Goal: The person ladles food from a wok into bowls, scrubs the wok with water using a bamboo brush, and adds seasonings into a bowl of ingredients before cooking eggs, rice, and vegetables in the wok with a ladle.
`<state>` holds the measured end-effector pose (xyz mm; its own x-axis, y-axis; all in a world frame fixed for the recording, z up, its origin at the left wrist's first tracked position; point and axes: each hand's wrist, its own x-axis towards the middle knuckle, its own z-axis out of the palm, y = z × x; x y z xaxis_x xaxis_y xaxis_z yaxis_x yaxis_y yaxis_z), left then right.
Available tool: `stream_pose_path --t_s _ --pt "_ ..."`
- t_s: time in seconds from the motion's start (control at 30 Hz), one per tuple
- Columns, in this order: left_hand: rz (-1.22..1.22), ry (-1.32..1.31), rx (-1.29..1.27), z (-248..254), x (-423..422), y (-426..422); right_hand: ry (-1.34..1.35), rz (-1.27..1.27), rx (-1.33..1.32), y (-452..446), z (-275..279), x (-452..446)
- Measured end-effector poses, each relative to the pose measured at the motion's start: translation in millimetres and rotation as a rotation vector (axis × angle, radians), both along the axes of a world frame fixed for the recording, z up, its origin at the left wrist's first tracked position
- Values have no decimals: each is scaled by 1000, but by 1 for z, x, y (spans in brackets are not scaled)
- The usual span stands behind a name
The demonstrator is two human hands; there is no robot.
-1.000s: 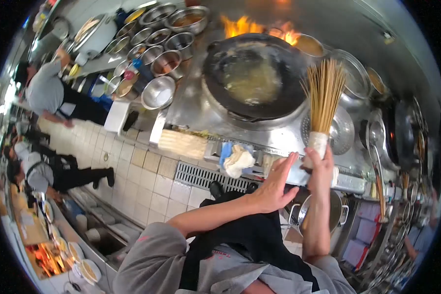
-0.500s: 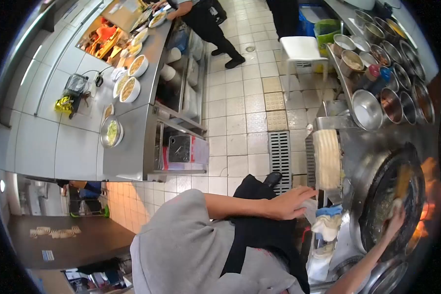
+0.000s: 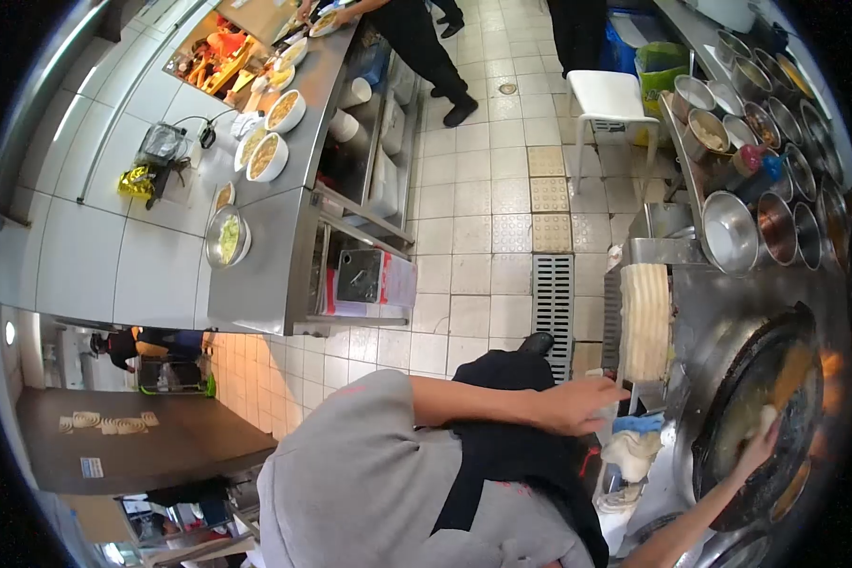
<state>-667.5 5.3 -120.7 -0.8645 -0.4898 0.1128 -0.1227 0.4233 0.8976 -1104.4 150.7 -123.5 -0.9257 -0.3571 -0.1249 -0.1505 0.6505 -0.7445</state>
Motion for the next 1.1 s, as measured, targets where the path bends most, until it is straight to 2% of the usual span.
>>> stream_pose_path --t_s 0.03,0.07,0.13,0.17,0.2,0.27,0.3,0.33,0.4,0.43,0.47,0.5,0.53,0.57,0.63,0.7,0.73,0.8,0.83,0.93,1.03,1.07,1.1 --pt "-55 -7 6 1 -10 2 130 175 27 18 -11 7" --pt "-108 -12 12 2 -20 5 374 415 14 67 -41 1" --pt "-204 -23 -22 8 -39 12 281 417 203 121 -29 -5" --pt "-248 -31 -68 13 -49 15 244 395 288 144 -31 -53" --pt "-300 -38 -105 14 -58 24 202 364 382 151 -12 -83" --pt "-323 -86 -252 10 -77 41 132 237 370 114 14 -120" --pt "-315 -91 -326 4 -85 52 455 213 306 102 -12 -143" --pt "-318 -88 -397 -2 -93 65 417 221 271 108 -42 -152" --pt "-300 -96 -481 -26 -102 85 340 235 200 60 -36 -81" --pt "-311 -54 -496 -36 -105 90 550 253 211 47 -30 -25" --pt "-368 -83 -447 -42 -110 89 277 31 589 8 50 62" --pt "-442 -118 -404 -41 -111 89 247 68 652 26 56 78" --pt "-329 -188 -531 -21 -106 91 297 107 663 49 59 88" --pt "-385 -279 -557 -15 -110 92 284 144 694 69 73 88" --pt "-480 -313 -659 -12 -115 90 462 62 667 112 76 52" --pt "-530 -358 -695 -9 -121 91 322 -139 579 106 91 -1" --pt "-539 -370 -703 -12 -124 92 231 -274 506 94 79 -32" --pt "-499 -327 -733 -14 -125 95 314 -292 236 67 36 -46" --pt "-469 -299 -745 -15 -130 97 302 -249 228 44 34 -32" --pt "-498 -407 -728 -29 -135 98 330 3 372 32 31 32" --pt "-497 -373 -493 12 -132 83 268 44 599 74 63 67" --pt "-476 -365 -267 16 -126 75 227 25 717 94 66 61" --pt "-446 -351 -41 17 -119 68 290 -29 663 110 73 44"
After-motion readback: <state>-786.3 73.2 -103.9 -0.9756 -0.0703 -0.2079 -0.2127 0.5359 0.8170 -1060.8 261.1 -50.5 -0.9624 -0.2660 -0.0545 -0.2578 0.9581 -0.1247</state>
